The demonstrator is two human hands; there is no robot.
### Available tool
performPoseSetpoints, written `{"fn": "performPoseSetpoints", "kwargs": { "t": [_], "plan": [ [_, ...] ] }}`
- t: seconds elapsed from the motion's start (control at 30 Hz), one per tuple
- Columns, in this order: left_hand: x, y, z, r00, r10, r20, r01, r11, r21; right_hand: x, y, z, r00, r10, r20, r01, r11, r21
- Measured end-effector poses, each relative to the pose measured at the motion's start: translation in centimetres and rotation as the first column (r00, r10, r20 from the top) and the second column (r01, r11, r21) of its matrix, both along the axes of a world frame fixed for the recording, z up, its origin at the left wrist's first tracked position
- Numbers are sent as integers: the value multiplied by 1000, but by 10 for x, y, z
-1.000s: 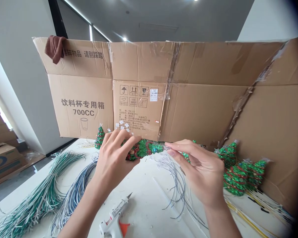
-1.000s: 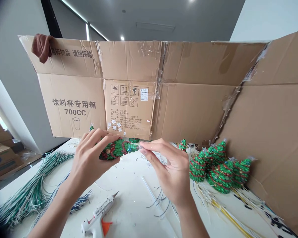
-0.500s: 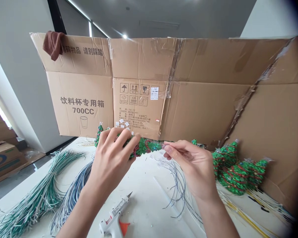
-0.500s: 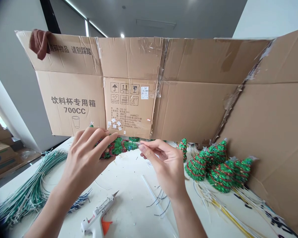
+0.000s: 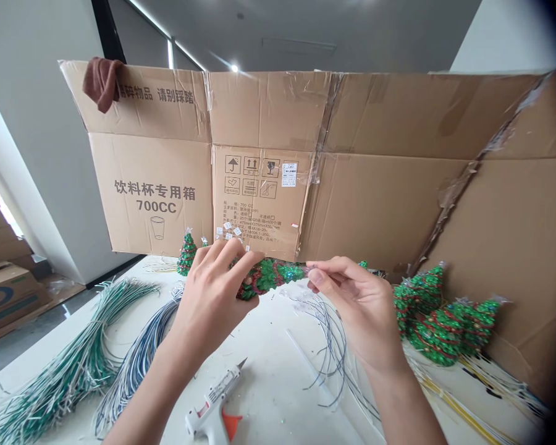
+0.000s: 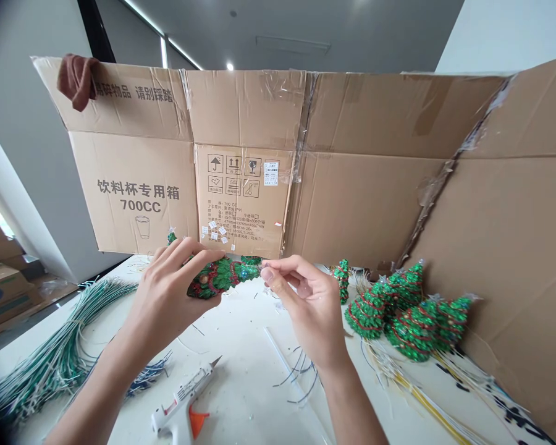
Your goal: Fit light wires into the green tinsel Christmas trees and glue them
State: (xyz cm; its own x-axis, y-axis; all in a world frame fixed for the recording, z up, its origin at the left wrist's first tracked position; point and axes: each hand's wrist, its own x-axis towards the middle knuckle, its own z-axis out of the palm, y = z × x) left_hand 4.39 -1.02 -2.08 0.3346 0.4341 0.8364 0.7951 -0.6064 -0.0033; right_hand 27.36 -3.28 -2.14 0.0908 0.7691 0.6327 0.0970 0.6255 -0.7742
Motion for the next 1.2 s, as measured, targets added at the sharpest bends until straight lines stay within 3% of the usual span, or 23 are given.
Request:
{"fn": "performPoseSetpoints", "kwargs": {
  "t": [0.17,0.4,0.7,0.87,1.0,1.2],
  "plan": [
    [6,-2,0,939,-161,304,237,944,-230,0,1,-1,998,-33,-45,38,990,135],
    [10,-7,3,863,-167,476,328,903,-277,-10,-1,-2,984,146,105,-138,987,-81],
    [12,-6,0,755,-192,627,487,805,-340,-15,-1,-4,982,145,125,-117,972,-202],
    [13,-7,0,763,-165,625,470,804,-363,-22,-1,-5,983,97,154,-73,985,-155],
    [13,-6,0,733,-167,659,515,770,-378,-23,-1,-6,986,25,163,-9,995,-99],
    [8,4,-5,714,-85,695,500,757,-420,-16,5,-8,995,69,-74,-79,985,-152]
  ]
}}
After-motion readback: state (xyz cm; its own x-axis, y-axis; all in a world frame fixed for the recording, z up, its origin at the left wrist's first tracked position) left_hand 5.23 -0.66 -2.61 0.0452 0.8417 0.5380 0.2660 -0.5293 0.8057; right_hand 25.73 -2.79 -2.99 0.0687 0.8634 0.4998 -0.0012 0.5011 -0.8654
